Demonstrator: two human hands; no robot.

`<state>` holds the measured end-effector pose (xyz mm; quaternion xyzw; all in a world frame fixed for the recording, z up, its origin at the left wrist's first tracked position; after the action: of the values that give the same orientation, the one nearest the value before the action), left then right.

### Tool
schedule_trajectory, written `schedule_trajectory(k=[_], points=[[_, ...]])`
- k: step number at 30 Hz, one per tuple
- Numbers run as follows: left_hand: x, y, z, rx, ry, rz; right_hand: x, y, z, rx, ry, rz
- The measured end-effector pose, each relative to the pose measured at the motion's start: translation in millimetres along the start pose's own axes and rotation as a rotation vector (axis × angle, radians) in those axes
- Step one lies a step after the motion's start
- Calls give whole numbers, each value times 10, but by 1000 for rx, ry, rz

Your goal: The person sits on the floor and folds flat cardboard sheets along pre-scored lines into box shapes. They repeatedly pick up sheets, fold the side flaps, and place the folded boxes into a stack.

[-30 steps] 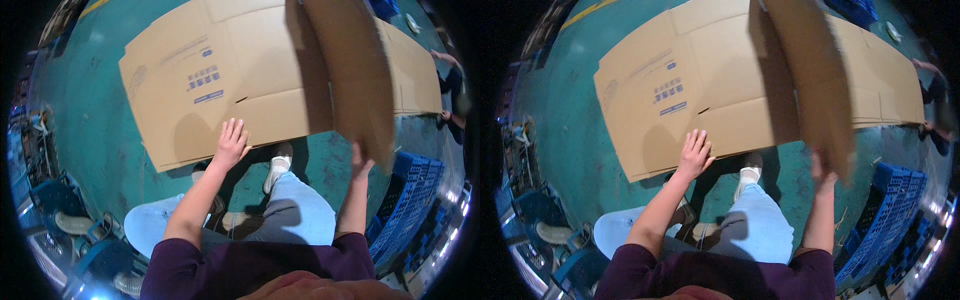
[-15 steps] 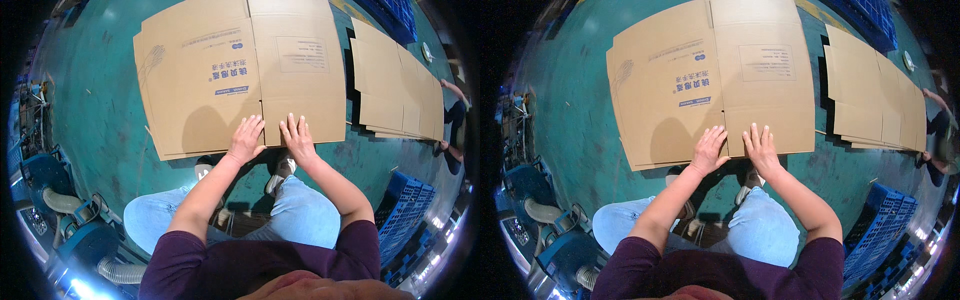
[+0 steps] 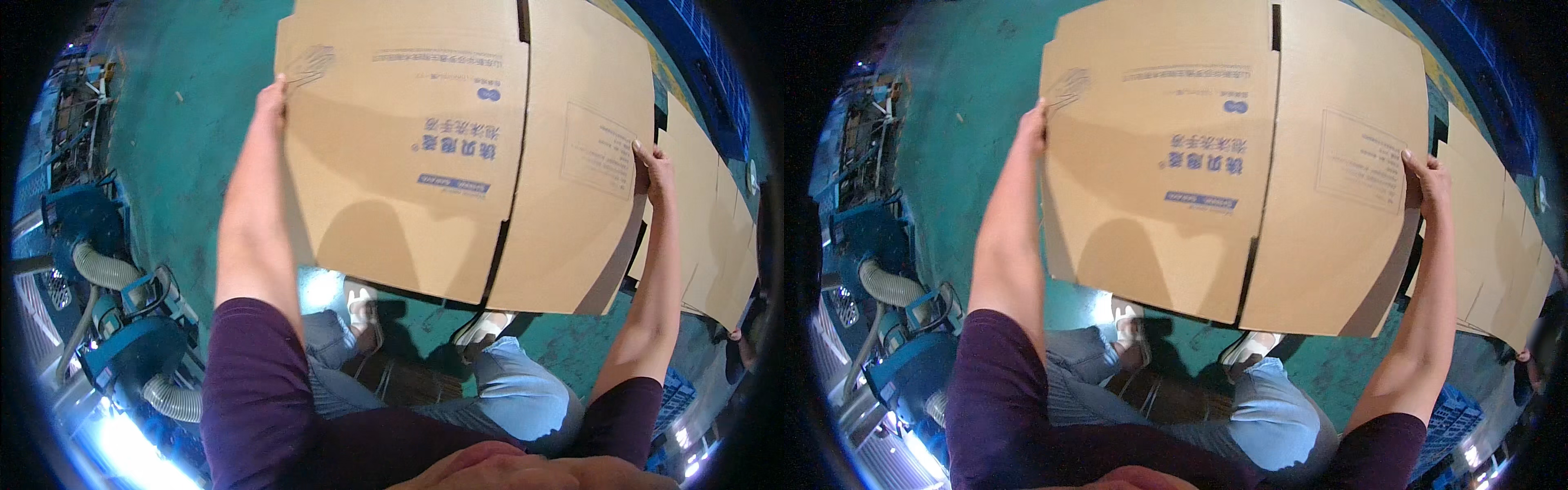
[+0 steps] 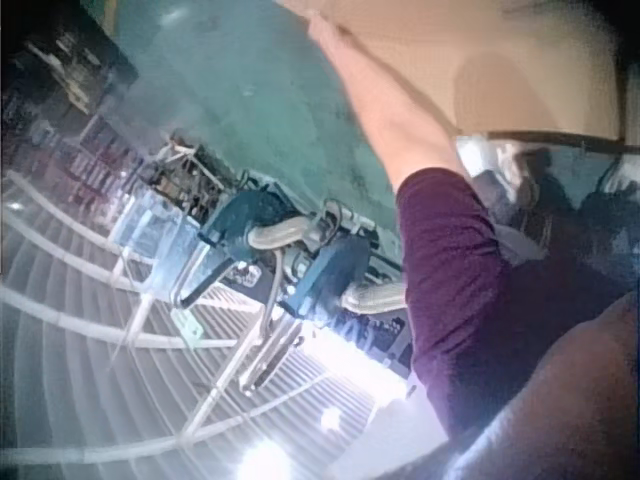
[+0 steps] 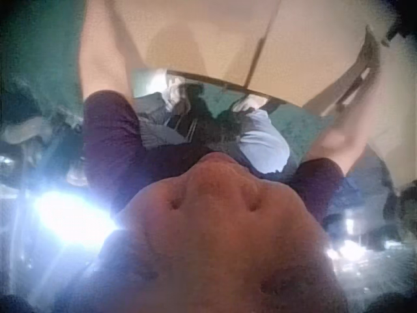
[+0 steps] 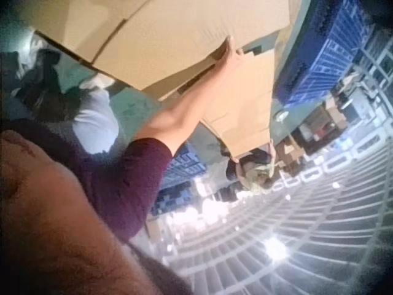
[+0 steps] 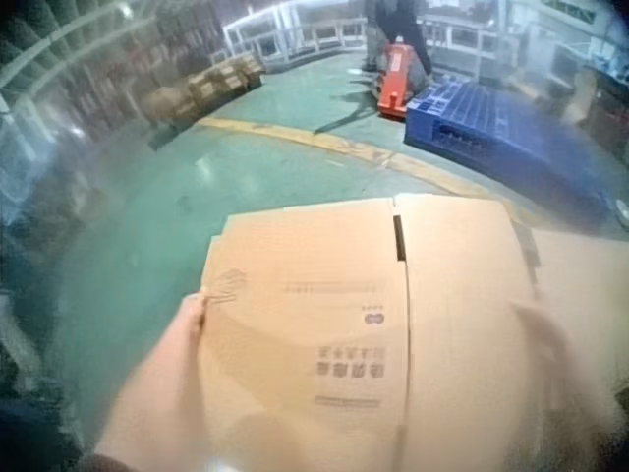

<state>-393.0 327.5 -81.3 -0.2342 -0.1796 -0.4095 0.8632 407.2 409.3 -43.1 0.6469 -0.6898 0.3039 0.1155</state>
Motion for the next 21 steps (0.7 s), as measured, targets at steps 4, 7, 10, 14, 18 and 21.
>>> schedule_trajectory(k=[4, 7, 10, 14, 18, 21], points=[[328, 478, 270, -25, -219, -201, 427, 133, 42, -144, 61, -163], [142, 240, 237, -285, -128, 111, 604, 244, -46, -62, -89, 148], [157, 121, 335, -646, 36, 366, 625, 320, -131, -28, -141, 268], [441, 224, 535, -937, 76, 549, 764, 412, -270, 72, -194, 373], [529, 348, 629, -985, 152, 568, 853, 454, -401, 109, -169, 403], [345, 230, 555, -1063, 193, 560, 820, 478, -403, 114, -193, 323]])
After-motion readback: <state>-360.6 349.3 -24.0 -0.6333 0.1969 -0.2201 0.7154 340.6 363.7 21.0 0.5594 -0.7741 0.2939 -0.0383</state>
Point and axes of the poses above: each hand's wrist, its own x-axis away from the middle knuckle, its own y-axis out of the palm, z = x × y, the point moved 7 cm from there along -x, towards the middle knuckle, and after that the axes turned 2 degrees about -x, right-handed, at the moved point
